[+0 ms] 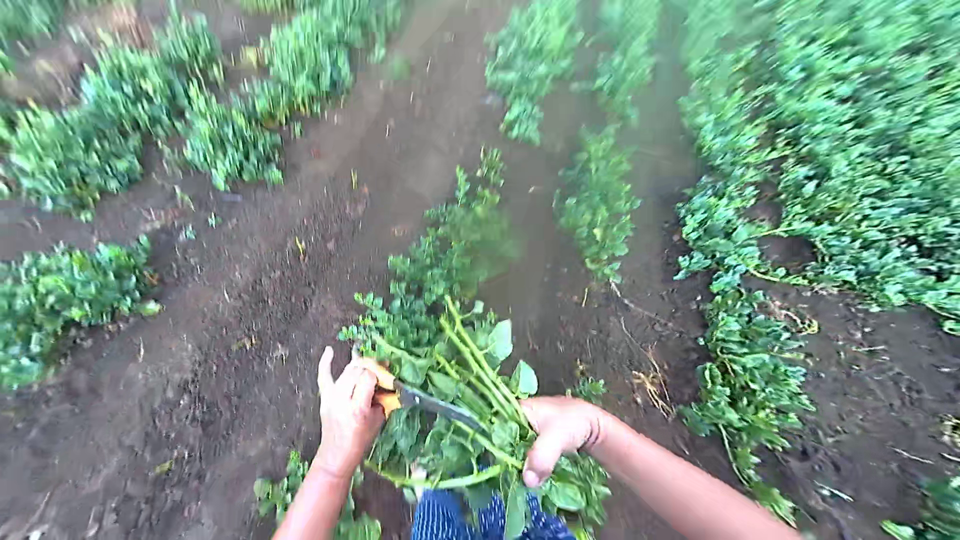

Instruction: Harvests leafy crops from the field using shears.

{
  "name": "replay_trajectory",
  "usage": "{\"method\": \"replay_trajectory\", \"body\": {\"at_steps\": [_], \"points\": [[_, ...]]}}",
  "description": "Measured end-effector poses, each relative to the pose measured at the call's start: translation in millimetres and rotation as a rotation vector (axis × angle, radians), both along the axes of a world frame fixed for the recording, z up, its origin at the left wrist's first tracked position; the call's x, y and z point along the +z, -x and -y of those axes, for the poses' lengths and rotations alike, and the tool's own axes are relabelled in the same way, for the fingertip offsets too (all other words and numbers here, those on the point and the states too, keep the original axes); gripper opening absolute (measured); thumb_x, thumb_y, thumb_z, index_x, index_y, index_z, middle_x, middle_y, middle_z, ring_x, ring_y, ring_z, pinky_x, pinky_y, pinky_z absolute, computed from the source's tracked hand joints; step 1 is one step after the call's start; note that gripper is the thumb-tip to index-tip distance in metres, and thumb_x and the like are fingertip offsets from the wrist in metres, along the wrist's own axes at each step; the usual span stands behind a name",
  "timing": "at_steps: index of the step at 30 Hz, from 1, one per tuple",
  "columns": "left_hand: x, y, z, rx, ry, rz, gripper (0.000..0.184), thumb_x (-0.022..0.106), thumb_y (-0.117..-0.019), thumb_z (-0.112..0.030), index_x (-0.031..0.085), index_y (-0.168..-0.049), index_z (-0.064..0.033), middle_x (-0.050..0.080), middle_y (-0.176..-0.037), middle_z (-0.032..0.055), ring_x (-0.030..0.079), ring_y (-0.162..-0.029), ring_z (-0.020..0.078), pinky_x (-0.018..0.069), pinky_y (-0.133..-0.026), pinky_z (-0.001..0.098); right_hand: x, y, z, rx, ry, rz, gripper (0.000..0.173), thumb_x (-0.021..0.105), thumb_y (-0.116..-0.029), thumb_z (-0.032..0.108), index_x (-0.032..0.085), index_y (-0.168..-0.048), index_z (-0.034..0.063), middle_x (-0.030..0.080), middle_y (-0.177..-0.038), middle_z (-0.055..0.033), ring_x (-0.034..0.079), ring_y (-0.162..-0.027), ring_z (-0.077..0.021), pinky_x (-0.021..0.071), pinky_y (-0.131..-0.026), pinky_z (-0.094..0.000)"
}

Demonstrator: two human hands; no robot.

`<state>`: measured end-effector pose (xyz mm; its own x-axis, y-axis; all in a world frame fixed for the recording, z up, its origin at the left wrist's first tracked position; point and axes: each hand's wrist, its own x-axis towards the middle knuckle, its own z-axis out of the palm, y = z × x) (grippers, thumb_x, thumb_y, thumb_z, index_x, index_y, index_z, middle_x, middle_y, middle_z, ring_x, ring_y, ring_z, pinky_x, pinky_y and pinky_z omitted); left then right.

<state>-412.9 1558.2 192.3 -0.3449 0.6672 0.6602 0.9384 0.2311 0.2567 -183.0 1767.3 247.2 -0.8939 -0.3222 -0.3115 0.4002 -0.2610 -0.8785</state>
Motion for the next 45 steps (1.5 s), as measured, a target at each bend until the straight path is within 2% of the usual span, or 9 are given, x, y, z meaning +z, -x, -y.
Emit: {"method": "replay_trajectory", "body": {"at_steps": [8,17,22,29,31,35,37,40,45], "points": [[69,10,-13,-0.011,-0.216,-0.22,0.013,0.057,-0.0896,-0.016,0.062,-0.079,-0.0118,0.072,-0.075,0.0048,0.071,-0.079,0.0142,0.0311,-0.116,0.0408,45,1,-5,0.032,-0.068,-0.204,0.043,0.082,-0.0728,0.023,0.068,-0.113,0.0161,0.074,-0.101,0.0124,0.069,-0.093,0.0037,0.0583,-0.083,-0.0203],[95,0,-19,0.009,-0.092,-0.303,0.011,0.06,-0.0783,-0.01,0.063,-0.071,-0.0027,0.068,-0.066,0.0126,0.072,-0.069,0.0273,0.0424,-0.105,0.0553,61,-12,6,-0.096,-0.142,-0.163,0.039,0.079,-0.0712,0.016,0.067,-0.108,0.0143,0.074,-0.098,0.0118,0.068,-0.09,0.0038,0.0577,-0.081,-0.0208],[116,-15,-24,0.019,0.103,0.034,0.015,0.064,-0.0768,0.004,0.07,-0.088,0.0118,0.073,-0.082,0.0263,0.074,-0.079,0.0439,0.0378,-0.107,0.0702,57,-18,7,-0.231,-0.211,-0.072,0.04,0.077,-0.07,0.014,0.064,-0.107,0.0109,0.073,-0.095,0.0087,0.069,-0.087,0.0007,0.0581,-0.079,-0.024],[124,-9,-40,0.052,0.485,0.544,0.033,0.066,-0.089,-0.001,0.066,-0.119,0.0121,0.072,-0.109,0.0277,0.067,-0.113,0.0434,0.0217,-0.124,0.0578,48,-25,6,-0.267,-0.343,0.035,0.038,0.076,-0.0752,0.009,0.063,-0.11,0.0051,0.072,-0.098,0.0024,0.068,-0.09,-0.0035,0.0574,-0.082,-0.0293],[113,-1,-45,0.055,0.489,0.642,0.032,0.07,-0.0879,-0.005,0.066,-0.117,0.0089,0.071,-0.106,0.0253,0.066,-0.111,0.0413,0.032,-0.118,0.0575,43,-28,5,-0.279,-0.359,0.037,0.039,0.077,-0.0752,0.01,0.064,-0.111,0.0043,0.072,-0.099,0.001,0.068,-0.091,-0.0047,0.0578,-0.083,-0.0306],[99,8,-56,0.028,0.392,0.875,0.025,0.072,-0.0859,-0.006,0.066,-0.108,0.0039,0.069,-0.089,0.017,0.067,-0.084,0.0299,0.0531,-0.077,0.0536,40,-36,3,-0.339,-0.384,0.078,0.038,0.077,-0.0757,0.009,0.064,-0.111,0.0034,0.072,-0.099,-0.0004,0.068,-0.091,-0.0062,0.0576,-0.084,-0.0324],[99,8,-61,0.012,0.435,0.821,0.026,0.072,-0.086,-0.007,0.067,-0.109,0.0033,0.07,-0.091,0.0164,0.068,-0.088,0.0295,0.053,-0.086,0.0533,42,-39,2,-0.384,-0.377,0.108,0.038,0.077,-0.0753,0.009,0.063,-0.11,0.0042,0.072,-0.097,0.0003,0.068,-0.09,-0.0064,0.0577,-0.084,-0.0326],[108,-3,-66,-0.028,0.571,0.541,0.03,0.067,-0.0908,-0.007,0.069,-0.118,0.0057,0.074,-0.105,0.0198,0.07,-0.11,0.0353,0.0281,-0.123,0.0552,41,-43,-1,-0.413,-0.307,0.056,0.038,0.076,-0.0741,0.009,0.064,-0.11,0.0083,0.073,-0.097,0.0044,0.069,-0.09,-0.004,0.0589,-0.084,-0.0301],[82,-13,-80,-0.09,0.289,0.149,0.021,0.072,-0.0778,0.001,0.075,-0.098,0.0046,0.077,-0.087,0.0161,0.076,-0.085,0.0327,0.0442,-0.109,0.0589,53,-41,-6,-0.353,-0.259,-0.014,0.034,0.075,-0.0728,0.01,0.065,-0.105,0.0135,0.074,-0.094,0.0086,0.069,-0.086,-0.0007,0.0591,-0.078,-0.0253]]}}
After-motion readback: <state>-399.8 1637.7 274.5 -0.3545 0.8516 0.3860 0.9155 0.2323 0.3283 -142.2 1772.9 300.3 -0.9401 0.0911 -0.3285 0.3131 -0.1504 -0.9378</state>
